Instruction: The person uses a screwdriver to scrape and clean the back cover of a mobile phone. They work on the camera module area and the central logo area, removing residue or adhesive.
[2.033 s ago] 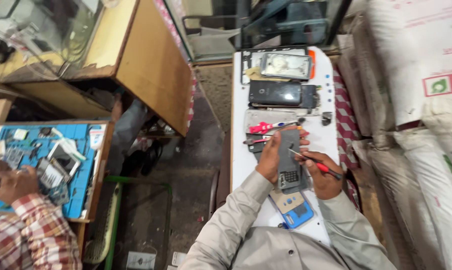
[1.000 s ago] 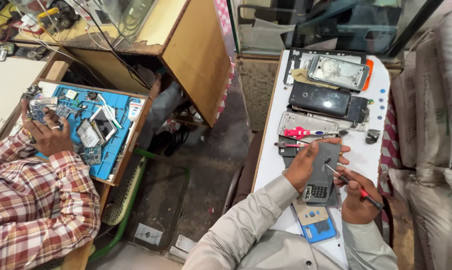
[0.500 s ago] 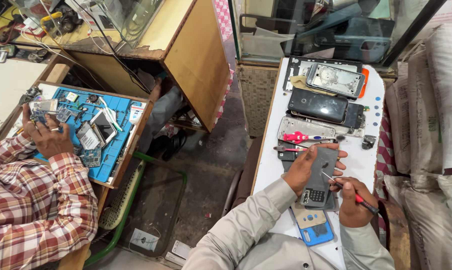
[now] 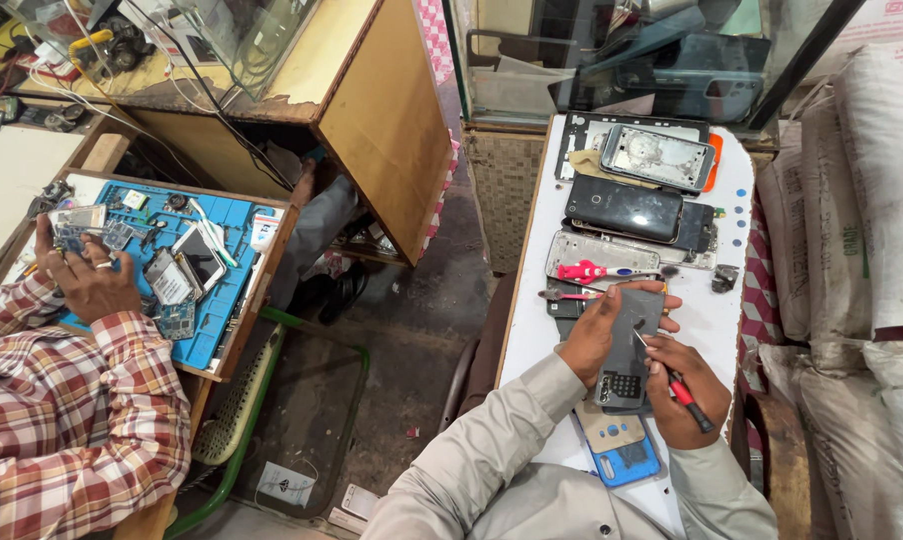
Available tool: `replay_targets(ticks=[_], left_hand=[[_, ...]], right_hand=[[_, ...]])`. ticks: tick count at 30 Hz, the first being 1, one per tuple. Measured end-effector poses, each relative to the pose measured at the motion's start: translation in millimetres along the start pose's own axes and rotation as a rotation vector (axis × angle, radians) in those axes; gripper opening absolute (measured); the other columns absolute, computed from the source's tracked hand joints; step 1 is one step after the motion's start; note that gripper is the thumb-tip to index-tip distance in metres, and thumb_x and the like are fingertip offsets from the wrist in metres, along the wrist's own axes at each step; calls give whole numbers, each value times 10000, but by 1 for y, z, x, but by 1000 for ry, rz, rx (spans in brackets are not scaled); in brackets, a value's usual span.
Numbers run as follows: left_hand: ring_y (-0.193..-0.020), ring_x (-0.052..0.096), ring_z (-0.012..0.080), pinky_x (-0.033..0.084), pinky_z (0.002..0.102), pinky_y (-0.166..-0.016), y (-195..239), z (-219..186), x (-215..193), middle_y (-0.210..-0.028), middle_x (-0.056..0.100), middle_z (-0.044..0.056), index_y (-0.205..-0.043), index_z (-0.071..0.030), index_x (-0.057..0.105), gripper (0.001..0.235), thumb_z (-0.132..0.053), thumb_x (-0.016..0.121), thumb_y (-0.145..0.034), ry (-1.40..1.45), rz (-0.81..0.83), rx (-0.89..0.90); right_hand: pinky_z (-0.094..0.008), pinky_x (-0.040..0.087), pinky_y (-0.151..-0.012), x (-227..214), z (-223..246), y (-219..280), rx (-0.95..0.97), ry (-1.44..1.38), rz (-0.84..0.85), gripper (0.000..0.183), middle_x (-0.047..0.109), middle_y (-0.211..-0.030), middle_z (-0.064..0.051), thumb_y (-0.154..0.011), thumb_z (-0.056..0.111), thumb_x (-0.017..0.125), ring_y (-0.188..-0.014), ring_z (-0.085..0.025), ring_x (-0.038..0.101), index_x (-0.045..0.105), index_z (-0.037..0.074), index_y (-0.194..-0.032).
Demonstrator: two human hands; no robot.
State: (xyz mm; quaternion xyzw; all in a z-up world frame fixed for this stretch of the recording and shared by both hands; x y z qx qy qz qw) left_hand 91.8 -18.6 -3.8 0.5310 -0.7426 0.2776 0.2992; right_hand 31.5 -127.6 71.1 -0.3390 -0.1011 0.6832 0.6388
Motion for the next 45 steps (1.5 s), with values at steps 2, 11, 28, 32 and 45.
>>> replay_targets(ticks=[2, 11, 28, 32, 45], left_hand=[[-1184, 624, 259, 577, 408, -938, 0, -1, 0, -1422, 565, 209, -1504, -2, 423, 892, -737, 465, -1000, -4, 1, 5], [-1192, 621, 259, 580, 402, -928, 2, -6, 4, -1413, 566, 207, -1494, -10, 427, 890, -740, 482, -988, -12, -24, 5], [-1155, 623, 274, 605, 397, -864, 4, -4, 7, -1419, 566, 206, -1488, -21, 426, 912, -764, 497, -963, 95, -3, -17], [-1170, 622, 263, 597, 411, -854, 3, -2, 7, -1421, 564, 195, -1481, -23, 427, 955, -806, 449, -936, 89, 13, -16], [-1184, 621, 271, 565, 432, -993, 1, -2, 5, -1416, 566, 215, -1484, -17, 435, 902, -763, 410, -979, -2, -20, -13]], right_hand=[[-286, 573, -845, 1, 1, -1, 6, -13, -4, 179, 719, -1167, -171, -931, -84, 582, -908, -187, 704, 644, -41, -1094], [-269, 560, -835, 3, -21, 6, 109, -127, -2, 143, 717, -1217, -178, -998, -27, 583, -918, -156, 669, 640, -53, -1127], [-265, 586, -810, -2, -53, 19, 267, -191, -52, 183, 730, -1206, -176, -1014, 42, 624, -917, -132, 696, 632, -54, -1170], [-274, 574, -863, -2, -44, 16, 199, -169, -25, 192, 727, -1214, -180, -990, 23, 648, -956, -139, 697, 627, -59, -1163], [-298, 569, -940, -1, -17, 3, 117, -38, -3, 156, 739, -1178, -151, -961, 5, 666, -1074, -201, 724, 655, -29, -1112]])
Point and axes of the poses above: each hand's wrist, its own y-axis away from the middle knuckle, its own x-axis out of the palm, z = x × y, the point moved 9 cm from there along -y, towards the middle knuckle
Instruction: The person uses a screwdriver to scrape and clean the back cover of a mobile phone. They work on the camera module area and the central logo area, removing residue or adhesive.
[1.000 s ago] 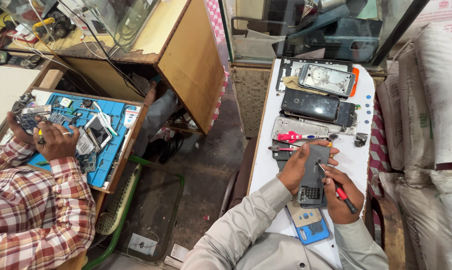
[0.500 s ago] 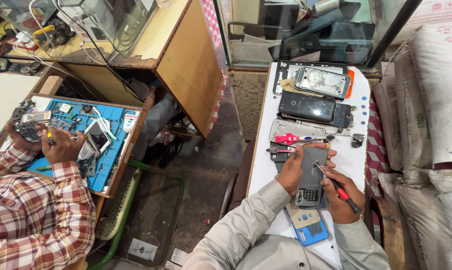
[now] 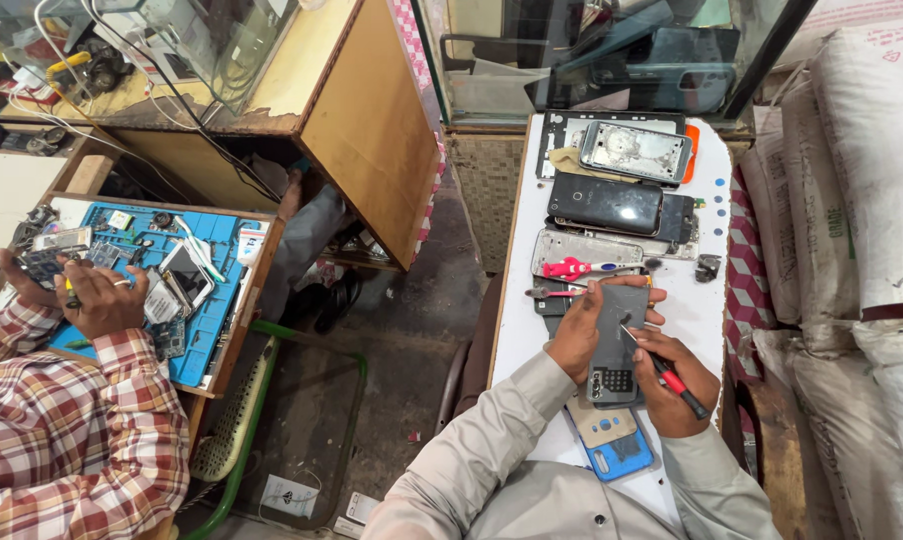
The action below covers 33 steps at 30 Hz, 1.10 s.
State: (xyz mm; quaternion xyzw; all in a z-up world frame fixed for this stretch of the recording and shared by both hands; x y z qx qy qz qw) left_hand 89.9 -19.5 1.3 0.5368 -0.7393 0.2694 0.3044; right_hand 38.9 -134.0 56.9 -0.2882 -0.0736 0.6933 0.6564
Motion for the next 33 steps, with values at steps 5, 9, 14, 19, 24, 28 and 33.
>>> replay_targets(ticks=[5, 9, 14, 19, 24, 28, 33], left_hand=[[-1189, 621, 273, 558, 419, -996, -1, 1, -1, -1422, 575, 216, -1488, -13, 444, 874, -737, 429, -998, 14, -3, 1], [-1183, 623, 273, 561, 427, -978, -1, 2, -2, -1417, 570, 217, -1482, -20, 441, 863, -732, 430, -994, 21, -13, -5], [-1191, 626, 270, 565, 428, -985, -1, 1, -2, -1430, 562, 222, -1484, -12, 437, 859, -729, 428, -1011, 19, 6, 23], [-1151, 638, 277, 568, 437, -987, -2, 2, -2, -1423, 566, 229, -1473, -10, 433, 853, -728, 417, -1014, 24, -5, 18], [-1142, 644, 268, 579, 423, -954, -1, 3, -5, -1413, 575, 225, -1441, -16, 451, 823, -723, 406, -1022, 18, -9, 11], [-1140, 645, 261, 591, 412, -918, -1, 5, -7, -1398, 585, 226, -1398, -24, 469, 786, -717, 397, -1035, -2, -19, 4], [-1136, 643, 259, 588, 408, -918, -2, 7, -9, -1388, 587, 226, -1390, -44, 468, 766, -718, 397, -1033, 0, -38, -6]], right_hand=[[-292, 578, -908, -2, -1, 0, -1, 35, -20, 159, 739, -1173, -152, -965, 6, 670, -1040, -189, 723, 660, -35, -1118], [-274, 586, -822, -2, -20, 4, 118, -39, -33, 155, 741, -1182, -154, -971, 6, 657, -903, -142, 710, 657, -46, -1118], [-274, 581, -866, -1, -22, 7, 57, -145, -4, 144, 732, -1193, -166, -988, 8, 635, -943, -143, 701, 633, -50, -1120], [-297, 567, -942, 2, -10, 4, -28, -52, 38, 130, 735, -1158, -172, -977, -8, 632, -1069, -197, 709, 639, -52, -1099], [-289, 577, -916, 4, -8, 3, 11, -34, 26, 128, 735, -1167, -166, -971, -8, 640, -1033, -180, 714, 649, -45, -1093], [-260, 577, -806, 4, -13, 3, 81, -41, 21, 136, 736, -1188, -160, -972, -1, 644, -889, -135, 703, 652, -46, -1099], [-251, 574, -797, 3, -13, 3, 65, -47, 12, 137, 736, -1188, -155, -981, 5, 646, -878, -120, 696, 646, -47, -1108]])
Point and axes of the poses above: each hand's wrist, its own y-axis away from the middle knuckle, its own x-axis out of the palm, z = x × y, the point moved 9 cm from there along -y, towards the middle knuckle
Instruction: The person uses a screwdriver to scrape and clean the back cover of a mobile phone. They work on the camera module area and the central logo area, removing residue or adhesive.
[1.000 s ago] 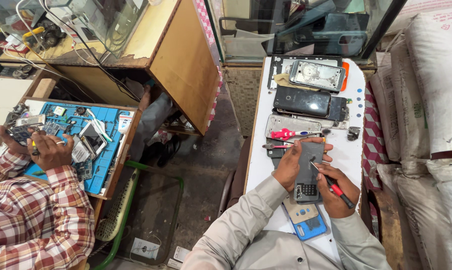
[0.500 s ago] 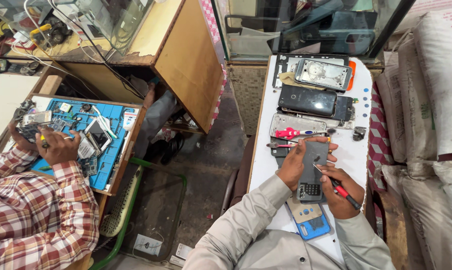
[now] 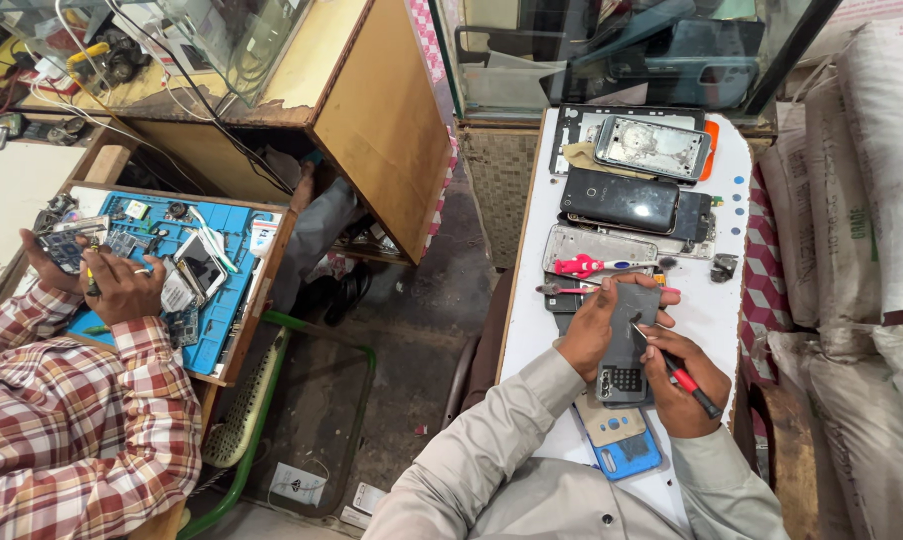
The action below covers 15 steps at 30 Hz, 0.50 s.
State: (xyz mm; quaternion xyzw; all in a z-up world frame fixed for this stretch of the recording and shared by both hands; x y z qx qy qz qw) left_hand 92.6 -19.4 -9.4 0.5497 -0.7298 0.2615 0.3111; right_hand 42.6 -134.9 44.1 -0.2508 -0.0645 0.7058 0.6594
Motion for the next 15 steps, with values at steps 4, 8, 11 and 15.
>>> replay_targets(ticks=[4, 8, 11, 15], left_hand=[[-1152, 635, 260, 581, 406, -958, 0, -1, 1, -1393, 582, 231, -1410, -49, 462, 775, -722, 402, -1031, 10, 14, 17], [-1160, 629, 256, 577, 410, -941, 2, 0, 4, -1391, 570, 232, -1433, -51, 450, 813, -743, 405, -1008, 10, 29, -12], [-1152, 631, 260, 579, 416, -930, 2, -3, 5, -1392, 567, 240, -1424, -30, 444, 849, -763, 405, -998, -24, 33, -1], [-1161, 631, 264, 583, 432, -960, 1, -4, 5, -1379, 564, 245, -1427, -18, 439, 874, -772, 398, -988, -33, 34, 6]], right_hand=[[-262, 575, -793, -1, -11, 4, 20, -47, -6, 151, 727, -1206, -158, -1024, 55, 619, -866, -122, 683, 631, -47, -1134], [-256, 572, -783, -6, -31, 8, 113, -239, -16, 185, 732, -1209, -149, -1060, 114, 592, -870, -116, 683, 608, -42, -1159], [-256, 562, -778, -8, -39, 12, 140, -248, -19, 187, 738, -1179, -154, -1061, 115, 599, -871, -121, 680, 619, -47, -1152], [-262, 576, -794, -4, -32, 12, 83, -90, 24, 176, 738, -1136, -152, -1038, 105, 614, -856, -124, 689, 642, -51, -1115]])
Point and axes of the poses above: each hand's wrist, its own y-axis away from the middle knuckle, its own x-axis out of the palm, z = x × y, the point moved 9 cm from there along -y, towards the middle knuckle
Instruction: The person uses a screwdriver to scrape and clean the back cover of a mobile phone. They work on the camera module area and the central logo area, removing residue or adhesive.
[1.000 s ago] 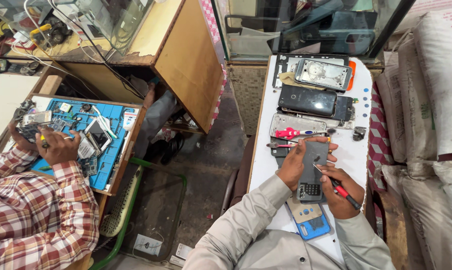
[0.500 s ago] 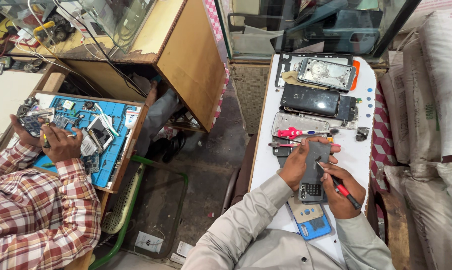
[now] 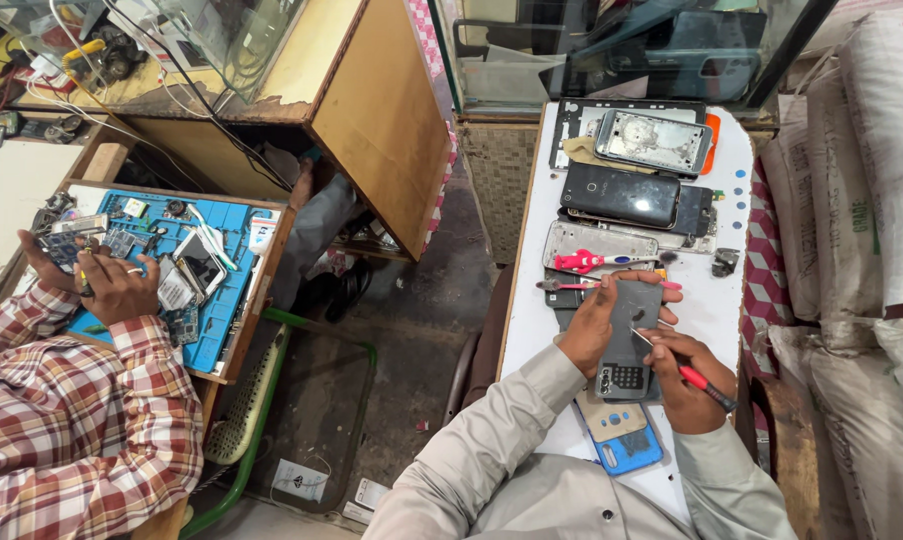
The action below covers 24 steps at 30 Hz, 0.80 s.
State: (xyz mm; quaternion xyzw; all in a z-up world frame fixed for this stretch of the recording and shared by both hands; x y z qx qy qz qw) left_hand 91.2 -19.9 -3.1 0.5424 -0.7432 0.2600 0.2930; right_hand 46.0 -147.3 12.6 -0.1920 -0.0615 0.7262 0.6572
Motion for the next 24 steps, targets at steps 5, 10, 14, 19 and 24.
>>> replay_targets(ticks=[5, 10, 14, 19, 24], left_hand=[[-1163, 632, 262, 576, 425, -964, -1, 2, -2, -1378, 572, 236, -1433, -16, 438, 881, -775, 393, -988, 3, -2, -3], [-1156, 632, 262, 578, 425, -959, -2, 4, -4, -1368, 575, 234, -1427, -19, 444, 882, -779, 393, -983, -8, -13, -14], [-1160, 633, 262, 578, 420, -960, -2, 4, -4, -1374, 574, 232, -1428, -20, 447, 876, -776, 399, -988, 13, -1, -8], [-1155, 635, 265, 579, 419, -954, -2, 6, -5, -1371, 573, 231, -1428, -21, 446, 876, -776, 399, -986, 18, -4, -13], [-1156, 634, 263, 578, 422, -959, -2, 6, -6, -1373, 574, 230, -1430, -22, 445, 869, -770, 399, -991, 27, -1, -15]], right_hand=[[-263, 571, -794, 3, 6, -3, 18, -23, 1, 200, 724, -1159, -158, -1038, 119, 616, -867, -127, 680, 641, -56, -1132], [-258, 573, -780, 3, 10, -5, 17, 0, 11, 200, 736, -1147, -148, -1042, 131, 615, -847, -123, 677, 642, -50, -1123], [-253, 568, -769, 2, 9, -6, 28, -6, -3, 192, 742, -1127, -143, -1040, 122, 620, -835, -119, 674, 646, -52, -1115], [-254, 561, -768, 1, 6, -6, 50, -6, -10, 186, 743, -1092, -137, -1039, 107, 619, -831, -119, 673, 657, -56, -1120], [-257, 565, -785, 1, 4, -5, 48, -24, -7, 189, 742, -1114, -136, -1040, 115, 622, -847, -121, 674, 655, -53, -1120]])
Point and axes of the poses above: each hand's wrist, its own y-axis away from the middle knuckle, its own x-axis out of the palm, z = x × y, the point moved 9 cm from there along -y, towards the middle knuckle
